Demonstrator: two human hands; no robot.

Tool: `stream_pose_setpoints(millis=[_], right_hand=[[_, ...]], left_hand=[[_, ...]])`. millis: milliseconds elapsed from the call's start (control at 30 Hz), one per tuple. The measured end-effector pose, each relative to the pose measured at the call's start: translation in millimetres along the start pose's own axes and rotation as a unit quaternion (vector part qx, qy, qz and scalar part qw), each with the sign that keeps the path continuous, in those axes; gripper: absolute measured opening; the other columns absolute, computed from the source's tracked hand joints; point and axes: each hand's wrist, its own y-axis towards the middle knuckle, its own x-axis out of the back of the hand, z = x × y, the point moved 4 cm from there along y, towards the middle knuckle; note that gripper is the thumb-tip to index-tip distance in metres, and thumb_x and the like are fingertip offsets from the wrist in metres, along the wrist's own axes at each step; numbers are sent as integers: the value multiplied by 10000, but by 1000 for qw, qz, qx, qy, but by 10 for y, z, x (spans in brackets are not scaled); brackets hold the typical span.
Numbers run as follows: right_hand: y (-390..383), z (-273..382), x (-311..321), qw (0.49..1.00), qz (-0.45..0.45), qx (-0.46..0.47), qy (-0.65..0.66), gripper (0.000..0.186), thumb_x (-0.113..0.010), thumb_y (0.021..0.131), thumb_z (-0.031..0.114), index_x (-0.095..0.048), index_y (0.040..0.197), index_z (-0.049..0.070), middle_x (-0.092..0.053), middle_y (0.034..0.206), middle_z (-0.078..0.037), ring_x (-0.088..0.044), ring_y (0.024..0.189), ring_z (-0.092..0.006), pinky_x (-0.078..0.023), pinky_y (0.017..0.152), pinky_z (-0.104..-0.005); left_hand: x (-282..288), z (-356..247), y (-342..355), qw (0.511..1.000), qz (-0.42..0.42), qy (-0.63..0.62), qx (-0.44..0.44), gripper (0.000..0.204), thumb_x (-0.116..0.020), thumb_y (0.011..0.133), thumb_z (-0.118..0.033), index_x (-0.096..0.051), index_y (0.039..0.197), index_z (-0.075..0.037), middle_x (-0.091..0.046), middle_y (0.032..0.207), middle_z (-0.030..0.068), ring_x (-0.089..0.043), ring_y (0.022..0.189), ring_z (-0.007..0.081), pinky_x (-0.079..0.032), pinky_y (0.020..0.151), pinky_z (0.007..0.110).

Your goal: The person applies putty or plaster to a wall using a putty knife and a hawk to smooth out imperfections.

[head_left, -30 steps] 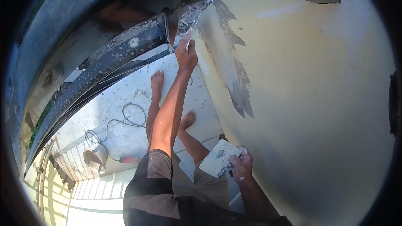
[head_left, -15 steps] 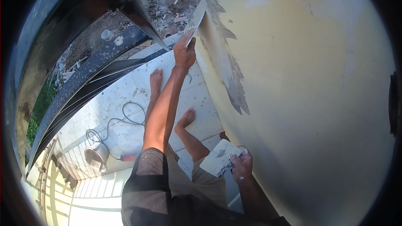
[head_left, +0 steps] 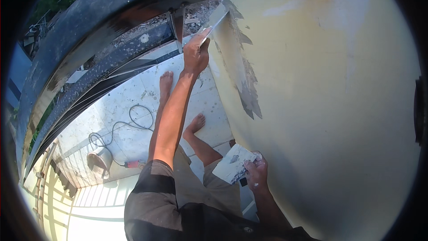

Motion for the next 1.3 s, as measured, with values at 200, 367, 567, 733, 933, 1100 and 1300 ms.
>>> stream_pose_setpoints(millis=[200, 367, 567, 733, 933, 1100, 1300], right_hand=[[-107, -5, 94, 1000, -18, 2, 8, 221, -556, 840, 9, -528, 1057, -20, -627, 962, -107, -638, 851, -166, -524, 784, -316], [-69, -17, 167, 999, -38, -8, -28, 216, -551, 826, -20, -541, 1042, -19, -633, 931, -96, -644, 795, -156, -538, 735, -293], [-194, 416, -145, 989, -69, 15, -129, 187, -589, 831, 7, -573, 1017, -4, -641, 887, -62, -619, 718, -125, -501, 644, -271], [-292, 833, -510, 987, -49, 72, -135, 181, -585, 841, 14, -571, 1019, -16, -643, 858, -52, -615, 705, -110, -491, 613, -258], [-432, 1192, -752, 971, -89, -21, -222, 153, -574, 859, 19, -575, 1010, -7, -646, 857, -58, -627, 747, -120, -506, 691, -287], [-308, 1869, -1261, 901, -65, -92, -418, 205, -636, 805, 86, -616, 995, 14, -646, 769, -104, -640, 716, -137, -499, 657, -300], [-816, 2982, -2033, 851, 44, 19, -522, 199, -631, 671, 114, -626, 829, -5, -572, 625, -111, -544, 524, -219, -431, 524, -332]], left_hand=[[-16, -286, -802, 982, 175, -57, 48, 288, -591, 899, -44, -654, 1180, -47, -684, 1103, 183, -680, 1005, 297, -518, 858, 341], [666, -1237, -1268, 912, 326, -91, 231, 286, -582, 873, -10, -659, 1148, -28, -692, 1078, 174, -677, 976, 299, -511, 875, 349], [2527, -2937, -422, 943, 218, -119, 223, 273, -763, 737, -117, -674, 964, 5, -705, 899, 133, -677, 826, 217, -512, 756, 313], [4434, -3952, 906, 973, 84, -145, 158, 434, -659, 848, -75, -479, 1210, 83, -620, 1081, 163, -631, 939, 197, -523, 832, 314], [3557, -2849, 2335, 966, 102, -6, 236, 335, -682, 884, -118, -566, 1162, 29, -669, 1024, 103, -642, 867, 142, -514, 832, 297], [2742, -987, 2436, 843, 158, -232, 459, 240, -617, 920, -122, -598, 1111, 21, -675, 982, 99, -659, 825, 167, -550, 752, 323], [2448, -281, 1773, 737, 25, -320, 595, 293, -530, 953, -89, -525, 1207, 57, -631, 1123, 169, -655, 1010, 272, -550, 898, 432]])
